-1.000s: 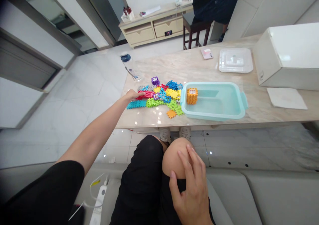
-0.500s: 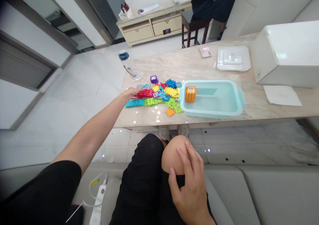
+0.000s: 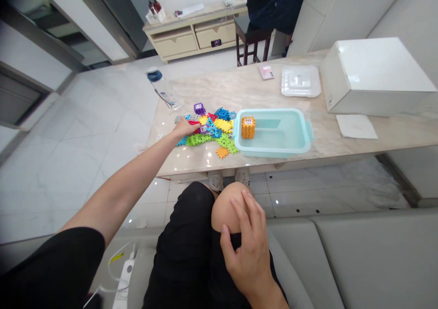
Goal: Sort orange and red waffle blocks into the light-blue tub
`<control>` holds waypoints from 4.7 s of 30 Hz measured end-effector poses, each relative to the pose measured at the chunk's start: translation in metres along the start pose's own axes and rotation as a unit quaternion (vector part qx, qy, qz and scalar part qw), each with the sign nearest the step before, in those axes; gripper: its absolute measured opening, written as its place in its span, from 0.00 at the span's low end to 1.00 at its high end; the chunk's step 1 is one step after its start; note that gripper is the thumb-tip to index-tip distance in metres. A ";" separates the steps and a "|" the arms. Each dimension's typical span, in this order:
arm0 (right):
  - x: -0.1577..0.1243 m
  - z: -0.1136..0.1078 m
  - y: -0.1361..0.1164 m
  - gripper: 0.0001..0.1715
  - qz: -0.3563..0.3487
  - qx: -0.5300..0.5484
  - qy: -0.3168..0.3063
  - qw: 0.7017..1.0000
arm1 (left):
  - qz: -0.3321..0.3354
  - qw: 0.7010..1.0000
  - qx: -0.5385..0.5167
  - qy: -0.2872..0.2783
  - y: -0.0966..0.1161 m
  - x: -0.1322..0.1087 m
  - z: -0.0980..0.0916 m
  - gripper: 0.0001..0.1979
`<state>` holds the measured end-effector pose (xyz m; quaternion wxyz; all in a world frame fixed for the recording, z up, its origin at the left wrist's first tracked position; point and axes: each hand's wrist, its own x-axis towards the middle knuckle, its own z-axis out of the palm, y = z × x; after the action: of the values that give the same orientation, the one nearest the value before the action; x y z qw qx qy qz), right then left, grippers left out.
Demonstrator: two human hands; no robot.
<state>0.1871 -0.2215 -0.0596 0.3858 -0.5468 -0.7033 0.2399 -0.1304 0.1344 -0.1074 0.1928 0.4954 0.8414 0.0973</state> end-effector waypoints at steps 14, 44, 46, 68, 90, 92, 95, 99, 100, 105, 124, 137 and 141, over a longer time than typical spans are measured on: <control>-0.002 0.002 0.002 0.37 -0.002 0.002 0.003 1.000 | 0.036 0.995 0.097 0.013 0.012 -0.008 -0.003 0.41; 0.010 -0.019 -0.120 0.40 -0.327 -0.023 -0.032 0.944 | 0.227 0.927 -0.285 0.091 -0.057 -0.457 -0.108 0.43; 0.002 -0.020 -0.124 0.38 -0.321 0.000 -0.030 0.947 | 0.231 0.924 -0.283 0.112 -0.059 -0.471 -0.110 0.45; -0.025 0.000 -0.124 0.28 -0.257 0.119 -0.045 0.958 | 0.194 0.922 -0.334 0.036 -0.097 -0.489 -0.100 0.43; -0.106 -0.021 -0.087 0.28 0.093 0.258 -0.189 0.943 | 0.040 0.841 -0.437 -0.316 -0.154 -0.508 -0.075 0.32; -0.104 -0.022 -0.086 0.27 0.067 0.236 -0.180 0.953 | 0.040 0.844 -0.434 -0.312 -0.147 -0.506 -0.072 0.31; -0.101 -0.022 -0.084 0.27 0.029 0.210 -0.165 0.963 | 0.051 0.855 -0.422 -0.296 -0.138 -0.502 -0.069 0.29; -0.096 -0.022 -0.084 0.28 0.034 0.232 -0.152 0.960 | 0.038 0.851 -0.430 -0.300 -0.132 -0.497 -0.071 0.28; -0.094 -0.021 -0.085 0.28 0.039 0.244 -0.153 0.957 | 0.032 0.850 -0.433 -0.298 -0.133 -0.496 -0.072 0.28; -0.077 -0.014 -0.090 0.28 0.064 0.276 -0.158 0.946 | 0.022 0.844 -0.450 -0.292 -0.147 -0.477 -0.068 0.30; -0.037 -0.023 -0.068 0.33 0.204 0.399 -0.115 0.886 | -0.054 0.729 -0.624 -0.277 -0.121 -0.442 -0.045 0.35; -0.043 -0.007 -0.084 0.31 0.205 0.376 -0.120 0.896 | -0.074 0.709 -0.652 -0.260 -0.132 -0.451 -0.050 0.34; -0.047 -0.009 -0.089 0.32 0.189 0.374 -0.110 0.901 | -0.070 0.697 -0.663 -0.263 -0.133 -0.455 -0.055 0.34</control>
<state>0.1473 -0.2923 0.0003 0.4298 -0.4547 -0.4832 0.6125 -0.0618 -0.3255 -0.0012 0.6913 0.1841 0.5061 0.4817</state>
